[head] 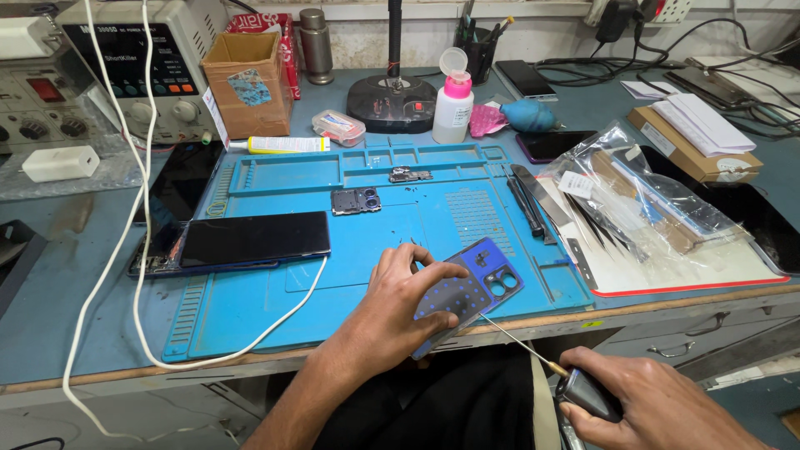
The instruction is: The person works at a phone repair bench, holding a blue phone back cover over the bench while directing a heat gun at it, repositioning and turning the cover repeatedly to heat its surface. They also handle a disassembled phone body and small phone components on the mat, and briefly use a screwdriver.
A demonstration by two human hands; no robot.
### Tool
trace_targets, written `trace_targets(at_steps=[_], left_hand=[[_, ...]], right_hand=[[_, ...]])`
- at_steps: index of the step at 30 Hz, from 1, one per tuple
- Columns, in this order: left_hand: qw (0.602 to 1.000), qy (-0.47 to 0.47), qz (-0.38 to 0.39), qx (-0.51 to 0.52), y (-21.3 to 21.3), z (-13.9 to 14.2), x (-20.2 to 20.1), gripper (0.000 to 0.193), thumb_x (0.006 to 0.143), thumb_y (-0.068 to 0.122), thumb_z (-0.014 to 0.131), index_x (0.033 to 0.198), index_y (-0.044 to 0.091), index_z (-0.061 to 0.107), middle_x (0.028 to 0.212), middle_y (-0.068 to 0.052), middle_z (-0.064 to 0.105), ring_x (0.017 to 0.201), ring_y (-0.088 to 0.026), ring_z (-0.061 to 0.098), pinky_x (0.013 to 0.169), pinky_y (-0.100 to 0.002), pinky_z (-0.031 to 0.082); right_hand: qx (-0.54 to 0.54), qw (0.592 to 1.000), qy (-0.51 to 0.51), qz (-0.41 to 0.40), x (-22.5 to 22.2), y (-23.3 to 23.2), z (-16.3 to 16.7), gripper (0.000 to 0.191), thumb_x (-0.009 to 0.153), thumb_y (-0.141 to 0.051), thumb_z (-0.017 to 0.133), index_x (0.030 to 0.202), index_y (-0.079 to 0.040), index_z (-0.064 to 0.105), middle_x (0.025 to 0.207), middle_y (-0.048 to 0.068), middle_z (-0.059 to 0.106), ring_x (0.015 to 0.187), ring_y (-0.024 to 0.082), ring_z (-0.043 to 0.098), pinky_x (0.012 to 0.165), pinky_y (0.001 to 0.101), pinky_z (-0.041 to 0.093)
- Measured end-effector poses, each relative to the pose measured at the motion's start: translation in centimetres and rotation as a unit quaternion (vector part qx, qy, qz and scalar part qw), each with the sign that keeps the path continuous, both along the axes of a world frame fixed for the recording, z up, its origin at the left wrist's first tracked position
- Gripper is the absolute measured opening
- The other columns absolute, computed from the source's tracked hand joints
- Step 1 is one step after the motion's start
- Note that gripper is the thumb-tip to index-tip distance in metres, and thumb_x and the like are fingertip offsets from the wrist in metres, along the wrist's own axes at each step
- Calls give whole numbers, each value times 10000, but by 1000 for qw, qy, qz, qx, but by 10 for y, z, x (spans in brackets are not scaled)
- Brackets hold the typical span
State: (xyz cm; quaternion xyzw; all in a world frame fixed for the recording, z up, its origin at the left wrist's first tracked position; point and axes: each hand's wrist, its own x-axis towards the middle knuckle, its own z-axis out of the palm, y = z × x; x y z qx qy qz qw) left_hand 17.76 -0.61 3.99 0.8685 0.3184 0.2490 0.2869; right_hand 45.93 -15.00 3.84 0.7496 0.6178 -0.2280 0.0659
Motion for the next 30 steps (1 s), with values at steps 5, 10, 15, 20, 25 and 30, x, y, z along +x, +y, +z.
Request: trace_targets(at_steps=[5, 10, 15, 20, 25, 30], left_hand=[[1000, 14, 2, -14, 0, 0, 1, 550, 797, 273, 832, 1309, 263, 632, 1244, -101, 511, 1238, -286, 461, 1042, -469, 447], [1000, 10, 4, -18, 0, 0, 0, 552, 795, 271, 833, 1310, 259, 633, 1246, -101, 514, 1239, -289, 459, 1038, -469, 446], [1000, -4, 1, -4, -1, 0, -1, 543, 803, 258, 833, 1310, 244, 638, 1235, -114, 521, 1218, -302, 468, 1039, -472, 441], [1000, -9, 3, -9, 0, 0, -1, 542, 796, 255, 835, 1302, 247, 640, 1251, -114, 522, 1228, -307, 465, 1039, -472, 435], [1000, -15, 2, -3, -2, 0, -1, 549, 791, 245, 839, 1303, 245, 642, 1253, -120, 523, 1227, -312, 468, 1048, -475, 432], [1000, 0, 7, -8, -2, 1, -1, 531, 808, 249, 832, 1303, 248, 640, 1251, -114, 525, 1230, -309, 468, 1053, -473, 431]], right_hand=[[14, 1000, 12, -16, -5, -1, -6, 675, 782, -539, 749, 1371, -248, 592, 859, 105, 781, 784, 266, 779, 732, 396, 589], [3, 999, 11, -33, -5, 0, -11, 670, 784, -541, 757, 1369, -255, 598, 842, 112, 780, 776, 252, 788, 743, 382, 600], [53, 997, 51, -9, -6, -3, -16, 660, 756, -498, 761, 1342, -228, 622, 840, 106, 783, 765, 249, 789, 713, 377, 601], [19, 997, 60, -36, -11, -1, -16, 621, 773, -482, 772, 1324, -239, 618, 815, 111, 786, 747, 238, 800, 716, 373, 597], [69, 993, 93, 3, -14, -6, -24, 592, 753, -425, 790, 1291, -228, 641, 799, 120, 777, 741, 265, 778, 699, 367, 605], [98, 992, 84, 11, -1, -5, -26, 604, 751, -472, 805, 1277, -227, 636, 845, 91, 783, 778, 257, 786, 712, 372, 598]])
